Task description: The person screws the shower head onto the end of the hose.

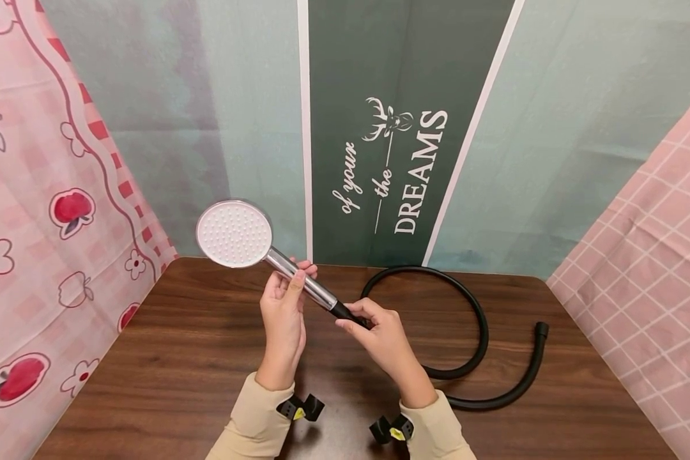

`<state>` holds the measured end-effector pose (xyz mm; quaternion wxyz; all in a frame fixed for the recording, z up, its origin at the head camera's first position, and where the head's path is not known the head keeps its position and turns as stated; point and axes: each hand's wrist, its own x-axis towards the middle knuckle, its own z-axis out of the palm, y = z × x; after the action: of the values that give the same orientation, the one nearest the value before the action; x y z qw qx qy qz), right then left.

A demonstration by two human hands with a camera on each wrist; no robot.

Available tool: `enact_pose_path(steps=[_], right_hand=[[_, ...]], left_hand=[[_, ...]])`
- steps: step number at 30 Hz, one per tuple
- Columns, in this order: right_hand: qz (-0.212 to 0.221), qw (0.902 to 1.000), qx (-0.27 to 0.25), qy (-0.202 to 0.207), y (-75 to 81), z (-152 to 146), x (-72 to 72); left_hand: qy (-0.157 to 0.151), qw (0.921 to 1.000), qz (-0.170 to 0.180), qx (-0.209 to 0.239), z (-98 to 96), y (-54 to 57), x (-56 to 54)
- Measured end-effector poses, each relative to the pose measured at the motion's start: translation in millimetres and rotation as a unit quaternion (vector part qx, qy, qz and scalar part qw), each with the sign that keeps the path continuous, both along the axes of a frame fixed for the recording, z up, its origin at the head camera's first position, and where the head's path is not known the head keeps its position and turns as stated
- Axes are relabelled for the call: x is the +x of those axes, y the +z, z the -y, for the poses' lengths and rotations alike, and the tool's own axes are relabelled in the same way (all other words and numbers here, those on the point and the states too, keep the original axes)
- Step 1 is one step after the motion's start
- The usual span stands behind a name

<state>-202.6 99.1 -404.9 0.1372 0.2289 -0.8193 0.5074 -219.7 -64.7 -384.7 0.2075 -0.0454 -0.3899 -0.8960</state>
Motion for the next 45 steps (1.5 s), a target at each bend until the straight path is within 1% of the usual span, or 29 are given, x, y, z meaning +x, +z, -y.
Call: enact_pose_path(steps=[12, 19, 29, 36, 41, 45], right_hand=[[-0.005, 0.9999, -0.006, 0.007, 1.3, 0.5, 0.2], [0.013, 0.9998, -0.012, 0.004, 1.0, -0.3, 0.2], [0.019, 0.9998, -0.006, 0.003, 1.0, -0.1, 0.0], [0.021, 0.9998, -0.004, 0.005, 1.2, 0.2, 0.7], [0.017, 0.9998, -0.007, 0.006, 1.3, 0.3, 0.9], [-0.006, 1.0000, 0.001, 0.001, 1.0, 1.0, 0.4]], left_hand=[[-0.001, 1.0000, -0.006, -0.001, -0.6, -0.1, -0.3], [-0.002, 1.0000, -0.006, 0.002, -1.4, -0.7, -0.5], [-0.001, 0.9999, -0.011, 0.003, -0.6, -1.0, -0.5], [-0.001, 1.0000, -0.007, 0.007, 0.1, -1.0, -0.8], [-0.002, 1.0000, -0.005, 0.007, 0.5, -0.4, -1.0], [-0.003, 1.0000, -0.004, 0.005, 1.6, 0.4, -0.9]])
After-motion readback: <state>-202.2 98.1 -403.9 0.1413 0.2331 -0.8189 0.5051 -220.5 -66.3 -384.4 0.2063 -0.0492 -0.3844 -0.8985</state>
